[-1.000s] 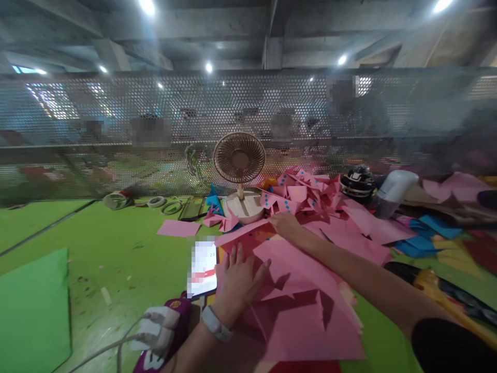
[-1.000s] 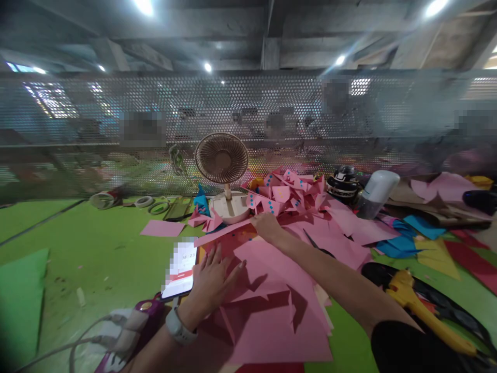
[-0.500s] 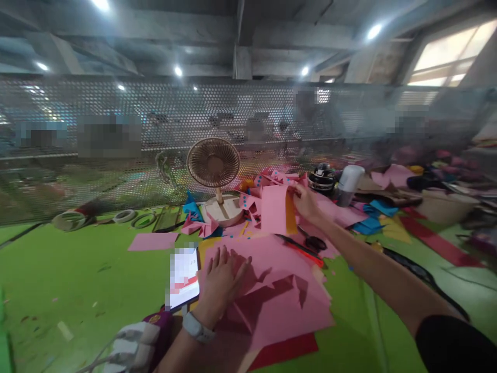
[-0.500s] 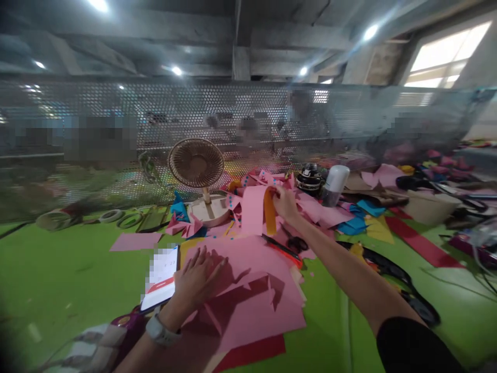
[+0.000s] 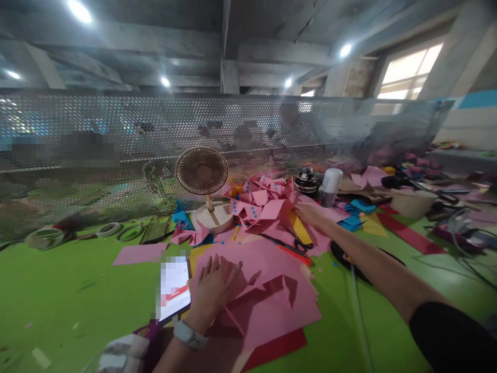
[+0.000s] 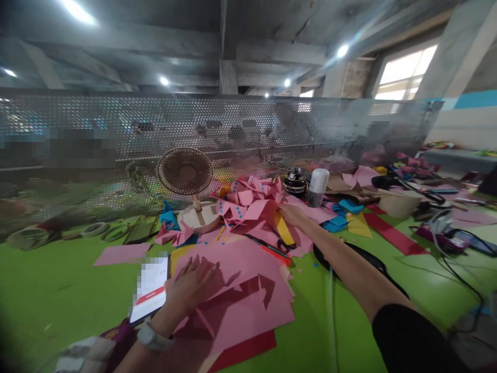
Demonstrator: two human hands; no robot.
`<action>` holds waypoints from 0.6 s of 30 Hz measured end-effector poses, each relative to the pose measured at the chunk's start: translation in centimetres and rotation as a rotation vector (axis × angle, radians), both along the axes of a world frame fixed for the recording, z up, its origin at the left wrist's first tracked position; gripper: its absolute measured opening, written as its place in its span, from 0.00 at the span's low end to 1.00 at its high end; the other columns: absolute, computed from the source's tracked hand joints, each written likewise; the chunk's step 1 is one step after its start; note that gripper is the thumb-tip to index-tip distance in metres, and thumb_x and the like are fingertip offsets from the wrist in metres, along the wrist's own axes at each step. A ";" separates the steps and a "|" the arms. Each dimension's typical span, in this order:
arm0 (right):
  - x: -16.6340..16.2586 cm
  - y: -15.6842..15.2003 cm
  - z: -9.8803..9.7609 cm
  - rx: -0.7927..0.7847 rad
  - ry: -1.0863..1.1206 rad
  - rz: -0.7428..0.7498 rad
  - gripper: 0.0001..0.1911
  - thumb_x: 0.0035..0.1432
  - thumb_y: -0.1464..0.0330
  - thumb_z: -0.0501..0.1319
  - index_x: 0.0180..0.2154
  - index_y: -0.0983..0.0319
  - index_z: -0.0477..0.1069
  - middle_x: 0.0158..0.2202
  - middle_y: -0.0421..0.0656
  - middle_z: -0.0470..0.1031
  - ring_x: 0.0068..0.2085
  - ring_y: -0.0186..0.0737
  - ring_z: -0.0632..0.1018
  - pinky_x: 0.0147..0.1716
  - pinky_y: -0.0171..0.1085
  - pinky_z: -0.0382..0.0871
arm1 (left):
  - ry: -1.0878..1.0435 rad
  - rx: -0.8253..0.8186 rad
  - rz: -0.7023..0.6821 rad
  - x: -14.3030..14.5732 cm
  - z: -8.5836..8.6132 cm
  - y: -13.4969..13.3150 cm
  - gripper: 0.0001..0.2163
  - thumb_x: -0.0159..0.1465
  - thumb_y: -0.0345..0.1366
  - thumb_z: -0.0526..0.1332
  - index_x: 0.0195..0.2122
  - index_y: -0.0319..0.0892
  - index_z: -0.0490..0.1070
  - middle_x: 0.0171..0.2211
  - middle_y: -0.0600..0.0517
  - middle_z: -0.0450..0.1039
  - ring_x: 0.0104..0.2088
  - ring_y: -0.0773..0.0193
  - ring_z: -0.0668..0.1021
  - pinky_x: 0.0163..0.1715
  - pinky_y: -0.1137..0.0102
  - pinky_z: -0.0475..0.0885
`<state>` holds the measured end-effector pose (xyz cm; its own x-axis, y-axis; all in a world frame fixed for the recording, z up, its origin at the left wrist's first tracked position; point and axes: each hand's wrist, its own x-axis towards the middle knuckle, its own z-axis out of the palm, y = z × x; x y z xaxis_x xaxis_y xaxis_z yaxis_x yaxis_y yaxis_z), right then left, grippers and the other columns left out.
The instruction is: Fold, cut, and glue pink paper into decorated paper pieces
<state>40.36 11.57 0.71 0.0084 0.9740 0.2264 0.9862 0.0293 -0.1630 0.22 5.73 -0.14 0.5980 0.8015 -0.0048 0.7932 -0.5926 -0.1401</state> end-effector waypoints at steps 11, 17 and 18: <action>-0.5 -1.5 1.3 -0.251 -0.070 -0.052 0.16 0.62 0.64 0.57 0.50 0.62 0.66 0.50 0.46 0.69 0.45 0.42 0.74 0.43 0.46 0.71 | -0.242 0.043 -0.102 -0.4 0.0 0.6 0.22 0.65 0.30 0.48 0.59 0.55 0.61 0.53 0.48 0.70 0.60 0.48 0.63 0.54 0.52 0.64; 0.8 -7.2 3.8 -0.113 -0.087 -0.189 0.14 0.63 0.62 0.53 0.37 0.63 0.73 0.38 0.47 0.76 0.38 0.41 0.76 0.34 0.35 0.65 | -0.312 0.163 -0.239 -0.4 -0.3 0.7 0.20 0.66 0.32 0.46 0.57 0.48 0.65 0.49 0.45 0.74 0.55 0.50 0.69 0.51 0.53 0.67; 1.4 -9.0 4.1 -0.097 -0.086 -0.206 0.14 0.63 0.62 0.52 0.35 0.63 0.73 0.37 0.47 0.76 0.37 0.41 0.76 0.32 0.33 0.63 | -0.314 0.184 -0.285 -0.5 -0.6 0.8 0.20 0.66 0.31 0.46 0.57 0.47 0.64 0.48 0.45 0.74 0.55 0.51 0.70 0.52 0.53 0.66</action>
